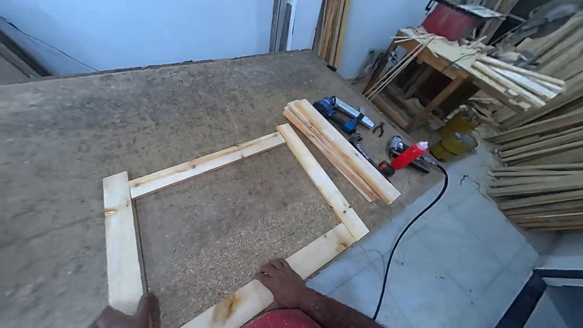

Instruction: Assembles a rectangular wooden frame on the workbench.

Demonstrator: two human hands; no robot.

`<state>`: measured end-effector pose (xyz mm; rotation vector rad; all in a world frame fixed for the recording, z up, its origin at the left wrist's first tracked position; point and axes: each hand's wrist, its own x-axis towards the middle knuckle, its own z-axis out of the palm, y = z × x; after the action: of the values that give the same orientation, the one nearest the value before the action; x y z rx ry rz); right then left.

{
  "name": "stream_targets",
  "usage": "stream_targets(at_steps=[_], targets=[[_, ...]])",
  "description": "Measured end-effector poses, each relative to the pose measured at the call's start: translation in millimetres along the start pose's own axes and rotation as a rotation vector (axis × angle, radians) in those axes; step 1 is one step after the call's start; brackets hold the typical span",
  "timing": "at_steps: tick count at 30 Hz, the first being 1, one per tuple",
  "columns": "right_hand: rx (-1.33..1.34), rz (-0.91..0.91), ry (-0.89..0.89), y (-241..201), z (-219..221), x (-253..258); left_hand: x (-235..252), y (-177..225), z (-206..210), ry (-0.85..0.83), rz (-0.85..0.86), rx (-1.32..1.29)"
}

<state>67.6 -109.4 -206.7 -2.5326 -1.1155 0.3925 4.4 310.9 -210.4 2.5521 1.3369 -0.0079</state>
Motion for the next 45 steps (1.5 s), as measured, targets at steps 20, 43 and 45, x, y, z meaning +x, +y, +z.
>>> stream_targets(at_steps=[20, 43, 45], targets=[[-0.021, 0.069, -0.025, -12.0, -0.7, 2.8, -6.1, 9.6, -18.8, -0.023, -0.044, -0.085], [-0.102, 0.047, 0.076, -3.7, 12.6, 3.1, 1.6, -0.3, -25.8, -0.105, -0.071, -0.282], [-0.072, 0.058, 0.043, -3.3, 8.4, 6.0, 11.2, -15.1, -32.9, -0.166, -0.068, -0.552]])
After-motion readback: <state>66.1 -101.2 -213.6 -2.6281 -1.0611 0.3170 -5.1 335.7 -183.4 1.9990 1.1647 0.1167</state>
